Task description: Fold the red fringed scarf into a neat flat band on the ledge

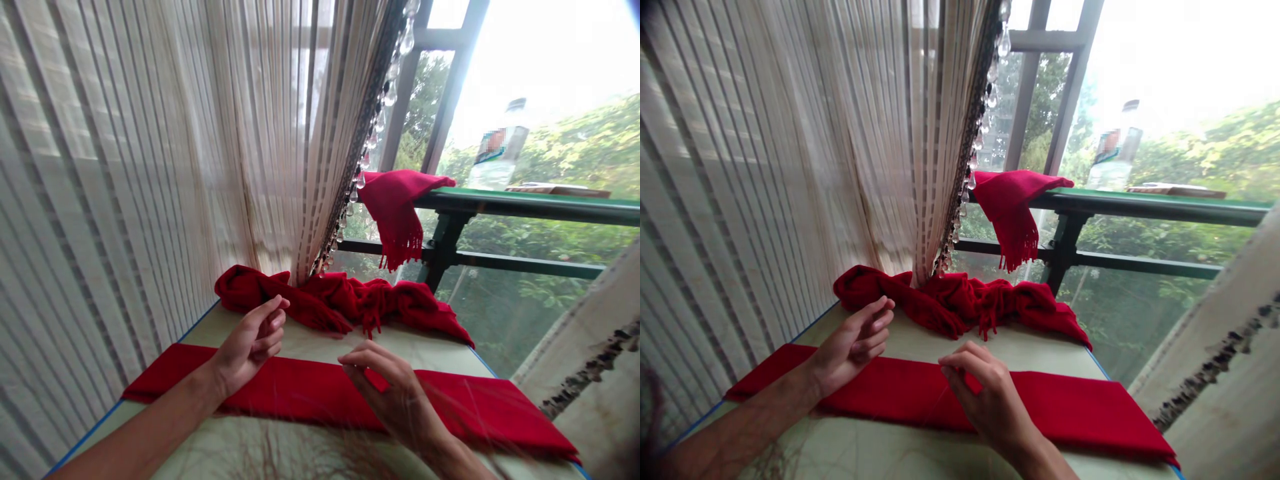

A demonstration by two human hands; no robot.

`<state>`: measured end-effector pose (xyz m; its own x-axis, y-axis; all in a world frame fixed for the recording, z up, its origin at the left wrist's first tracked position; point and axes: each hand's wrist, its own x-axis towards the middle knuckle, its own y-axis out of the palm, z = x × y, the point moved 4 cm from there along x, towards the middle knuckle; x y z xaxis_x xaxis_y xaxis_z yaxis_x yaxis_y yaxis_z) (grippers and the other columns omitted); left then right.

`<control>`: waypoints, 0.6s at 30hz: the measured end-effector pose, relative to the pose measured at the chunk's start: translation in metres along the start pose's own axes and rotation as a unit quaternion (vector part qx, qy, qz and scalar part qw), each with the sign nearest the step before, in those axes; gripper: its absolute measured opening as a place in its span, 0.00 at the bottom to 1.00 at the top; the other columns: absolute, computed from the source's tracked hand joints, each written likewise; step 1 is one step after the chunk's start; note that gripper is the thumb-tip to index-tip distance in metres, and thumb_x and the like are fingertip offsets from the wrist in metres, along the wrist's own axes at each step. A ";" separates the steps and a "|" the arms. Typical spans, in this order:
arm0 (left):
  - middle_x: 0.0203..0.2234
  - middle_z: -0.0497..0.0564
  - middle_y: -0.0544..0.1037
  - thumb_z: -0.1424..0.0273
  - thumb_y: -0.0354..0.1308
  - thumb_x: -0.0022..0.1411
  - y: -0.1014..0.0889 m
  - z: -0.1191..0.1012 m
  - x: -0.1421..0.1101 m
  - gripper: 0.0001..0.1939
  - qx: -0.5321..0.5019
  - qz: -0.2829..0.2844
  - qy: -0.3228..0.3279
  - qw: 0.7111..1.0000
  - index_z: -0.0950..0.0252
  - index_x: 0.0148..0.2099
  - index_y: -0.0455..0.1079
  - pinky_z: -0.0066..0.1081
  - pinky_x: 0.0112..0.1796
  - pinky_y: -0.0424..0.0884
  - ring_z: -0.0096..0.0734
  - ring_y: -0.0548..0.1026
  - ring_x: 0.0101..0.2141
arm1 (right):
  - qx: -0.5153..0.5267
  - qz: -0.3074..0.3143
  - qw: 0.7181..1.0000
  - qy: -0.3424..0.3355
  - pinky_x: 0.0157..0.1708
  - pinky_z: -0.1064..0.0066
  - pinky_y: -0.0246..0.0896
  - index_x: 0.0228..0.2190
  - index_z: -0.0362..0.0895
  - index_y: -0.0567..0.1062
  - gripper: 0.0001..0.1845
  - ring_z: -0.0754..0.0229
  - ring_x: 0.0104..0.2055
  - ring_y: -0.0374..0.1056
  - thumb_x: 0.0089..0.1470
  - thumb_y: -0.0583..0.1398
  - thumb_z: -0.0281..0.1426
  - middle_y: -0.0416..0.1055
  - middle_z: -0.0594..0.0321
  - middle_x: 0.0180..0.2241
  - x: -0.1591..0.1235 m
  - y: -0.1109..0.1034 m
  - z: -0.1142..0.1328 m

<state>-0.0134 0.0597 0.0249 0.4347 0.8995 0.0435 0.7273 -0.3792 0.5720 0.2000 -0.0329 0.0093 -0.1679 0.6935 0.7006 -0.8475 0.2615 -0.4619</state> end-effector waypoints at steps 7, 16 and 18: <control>0.16 0.34 0.56 0.61 0.74 0.55 0.000 -0.001 0.002 0.18 -0.013 0.010 0.000 1.000 0.67 0.35 0.72 0.19 0.13 0.41 0.15 0.38 0.15 | -0.009 0.015 1.000 0.009 0.35 0.68 0.68 0.37 0.49 0.78 0.06 0.59 0.34 0.73 0.64 0.60 0.30 0.76 0.63 0.32 -0.002 0.002 -0.004; 0.14 0.35 0.51 0.51 0.67 0.59 -0.001 0.006 0.003 0.26 0.126 0.024 0.013 0.992 0.62 0.25 0.59 0.23 0.15 0.38 0.17 0.40 0.15 | -0.035 0.010 0.999 -0.004 0.33 0.68 0.68 0.36 0.49 0.79 0.07 0.58 0.32 0.73 0.64 0.59 0.30 0.76 0.64 0.30 -0.001 0.001 0.000; 0.14 0.37 0.52 0.48 0.62 0.62 -0.001 0.009 0.002 0.27 0.247 0.026 0.051 0.967 0.62 0.24 0.60 0.24 0.16 0.42 0.19 0.45 0.15 | -0.040 0.013 0.999 -0.009 0.32 0.68 0.67 0.35 0.49 0.79 0.07 0.58 0.31 0.72 0.63 0.59 0.30 0.76 0.64 0.29 -0.001 0.002 0.000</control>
<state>-0.0082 0.0595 0.0171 0.4407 0.8841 0.1556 0.8821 -0.4586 0.1076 0.1988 -0.0333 0.0077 -0.1984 0.6892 0.6968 -0.7995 0.2974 -0.5218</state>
